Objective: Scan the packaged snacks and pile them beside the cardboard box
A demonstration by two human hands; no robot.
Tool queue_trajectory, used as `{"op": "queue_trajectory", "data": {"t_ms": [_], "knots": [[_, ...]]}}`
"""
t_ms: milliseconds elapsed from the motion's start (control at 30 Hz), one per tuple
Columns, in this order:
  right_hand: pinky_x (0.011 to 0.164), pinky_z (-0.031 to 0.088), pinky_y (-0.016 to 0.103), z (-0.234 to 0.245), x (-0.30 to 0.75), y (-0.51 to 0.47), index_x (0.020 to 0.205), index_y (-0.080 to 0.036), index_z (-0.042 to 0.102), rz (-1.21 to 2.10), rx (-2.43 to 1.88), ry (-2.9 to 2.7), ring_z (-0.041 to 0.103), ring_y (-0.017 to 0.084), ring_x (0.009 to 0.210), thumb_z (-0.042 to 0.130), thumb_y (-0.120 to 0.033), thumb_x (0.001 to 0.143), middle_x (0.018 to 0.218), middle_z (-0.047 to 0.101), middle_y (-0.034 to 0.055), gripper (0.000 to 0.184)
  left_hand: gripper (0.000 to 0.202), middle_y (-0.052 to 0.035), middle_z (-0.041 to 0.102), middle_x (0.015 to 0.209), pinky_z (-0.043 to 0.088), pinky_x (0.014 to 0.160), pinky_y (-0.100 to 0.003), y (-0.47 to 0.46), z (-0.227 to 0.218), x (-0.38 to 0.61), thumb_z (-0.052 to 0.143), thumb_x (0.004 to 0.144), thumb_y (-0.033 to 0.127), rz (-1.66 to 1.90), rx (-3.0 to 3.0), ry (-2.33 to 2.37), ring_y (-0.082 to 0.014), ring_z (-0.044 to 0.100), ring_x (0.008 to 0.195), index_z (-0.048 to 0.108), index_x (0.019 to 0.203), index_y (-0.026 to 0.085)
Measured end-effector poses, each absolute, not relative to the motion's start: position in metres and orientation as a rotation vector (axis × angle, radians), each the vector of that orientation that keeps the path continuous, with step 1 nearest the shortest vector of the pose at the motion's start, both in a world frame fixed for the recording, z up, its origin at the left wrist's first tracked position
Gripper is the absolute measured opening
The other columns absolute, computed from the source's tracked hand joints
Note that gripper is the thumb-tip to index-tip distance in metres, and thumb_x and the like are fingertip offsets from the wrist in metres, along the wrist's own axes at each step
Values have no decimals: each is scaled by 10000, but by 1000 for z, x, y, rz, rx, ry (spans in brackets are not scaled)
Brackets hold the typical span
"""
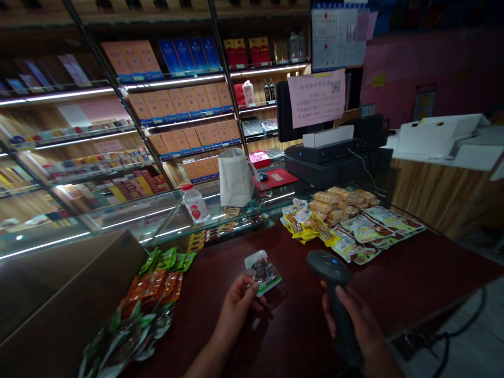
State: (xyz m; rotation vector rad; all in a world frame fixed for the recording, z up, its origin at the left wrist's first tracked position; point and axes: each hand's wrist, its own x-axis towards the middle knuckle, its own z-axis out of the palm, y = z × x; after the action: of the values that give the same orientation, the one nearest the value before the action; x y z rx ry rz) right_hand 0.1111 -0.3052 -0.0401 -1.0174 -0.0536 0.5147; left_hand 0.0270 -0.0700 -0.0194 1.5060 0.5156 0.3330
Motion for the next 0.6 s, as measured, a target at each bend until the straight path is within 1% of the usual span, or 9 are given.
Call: {"op": "queue_trajectory", "data": {"t_ms": [100, 200, 300, 433, 600], "knots": [[356, 413, 188, -37, 104, -292, 1042, -148, 657, 550, -1020, -60, 519, 82, 387, 759, -615, 716, 649, 657, -20, 579, 465, -14, 676, 598, 436, 493, -208, -64, -21, 22, 761, 664, 564, 398, 1472, 535, -117, 586, 460, 494, 750, 193], [359, 410, 181, -31, 97, -283, 1068, -147, 656, 541, -1045, -62, 515, 80, 401, 739, -605, 747, 662, 660, -14, 565, 425, 2, 667, 593, 450, 513, -210, -62, -18, 21, 765, 679, 522, 460, 1445, 521, -119, 594, 495, 498, 747, 198], [378, 421, 190, -25, 94, -276, 1084, -154, 651, 576, -1076, -93, 522, 85, 427, 734, -606, 754, 692, 671, -1, 565, 415, 17, 651, 587, 467, 527, -214, -62, -14, 21, 765, 680, 513, 498, 1429, 508, -124, 602, 525, 494, 730, 203], [401, 428, 188, -21, 94, -265, 1087, -153, 646, 542, -1105, -143, 523, 79, 454, 688, -586, 813, 737, 679, 9, 514, 411, 15, 665, 621, 469, 533, -216, -65, -11, 18, 754, 698, 514, 465, 1399, 483, -119, 599, 527, 486, 744, 205], [397, 427, 190, -17, 95, -250, 1078, -166, 632, 510, -1104, -165, 523, 83, 455, 681, -591, 814, 739, 666, -7, 502, 419, 3, 665, 673, 495, 554, -240, -72, -10, 14, 767, 699, 509, 400, 1342, 373, -144, 632, 596, 483, 740, 203]]}}
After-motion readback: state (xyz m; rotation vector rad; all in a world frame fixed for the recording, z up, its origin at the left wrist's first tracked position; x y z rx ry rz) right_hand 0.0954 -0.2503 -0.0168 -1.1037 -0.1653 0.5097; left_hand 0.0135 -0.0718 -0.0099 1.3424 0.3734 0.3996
